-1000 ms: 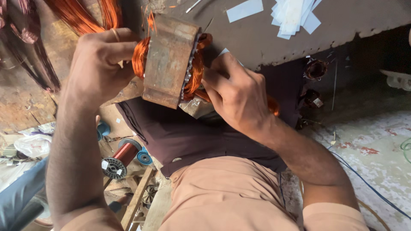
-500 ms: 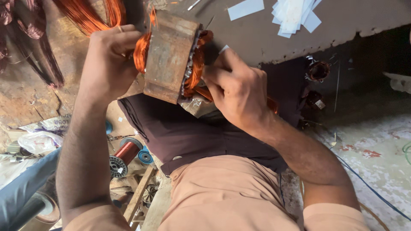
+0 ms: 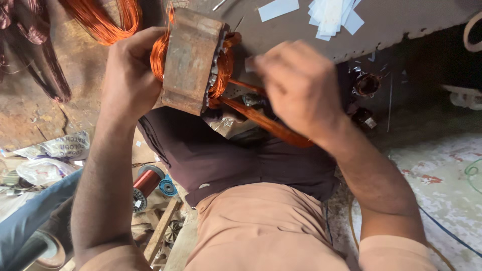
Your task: The person sits on the floor and winds copper wire around a metal core. They use scissors to cut a white insulating strip and place it between layers of wire. The person continues to wrap the copper wire around the core, adjusting the layers by hand.
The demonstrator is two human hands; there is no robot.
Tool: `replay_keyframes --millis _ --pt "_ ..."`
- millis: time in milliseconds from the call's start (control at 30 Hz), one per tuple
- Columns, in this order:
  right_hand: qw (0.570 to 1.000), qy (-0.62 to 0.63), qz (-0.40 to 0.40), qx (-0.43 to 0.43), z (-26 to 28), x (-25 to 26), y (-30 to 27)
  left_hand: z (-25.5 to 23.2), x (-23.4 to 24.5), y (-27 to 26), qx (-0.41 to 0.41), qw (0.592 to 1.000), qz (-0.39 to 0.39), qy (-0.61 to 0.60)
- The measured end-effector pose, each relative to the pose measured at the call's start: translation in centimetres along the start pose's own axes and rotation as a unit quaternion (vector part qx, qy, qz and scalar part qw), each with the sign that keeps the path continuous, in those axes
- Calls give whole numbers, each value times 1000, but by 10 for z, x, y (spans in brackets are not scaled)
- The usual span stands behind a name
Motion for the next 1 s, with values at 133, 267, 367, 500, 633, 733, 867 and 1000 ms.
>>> replay_keyframes --millis 133,267,367,500,633,733,867,1000 --pt "1000 -17 0 6 -10 19 -7 9 2 -4 16 999 -20 23" --pt "993 -84 28 74 5 26 0 5 2 -7 -47 997 -46 30" --pt "985 -133 34 101 11 30 0 -7 7 -16 -85 986 -127 70" --pt "994 -67 30 82 -5 35 -12 -20 14 -49 -76 933 -349 54" --pt "990 140 11 -11 -14 37 -31 -60 -5 -106 -202 910 -355 67" --pt "923 358 -13 -141 -4 26 -41 -92 -39 -104 -213 955 -154 141" --pt "907 396 0 -142 31 27 -41 -97 -57 -83 -109 989 -81 -59" --pt "937 328 -11 -121 46 31 -34 -83 -62 -79 -45 991 -39 -118"
Point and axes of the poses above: each hand's wrist, its own y-axis towards the middle knuckle, its own x-axis out of the back of the hand, z = x × y, the point moved 6 cm from there along y, towards the middle knuckle, and after that the axes turned 4 degrees about y, right-handed, at the moved point
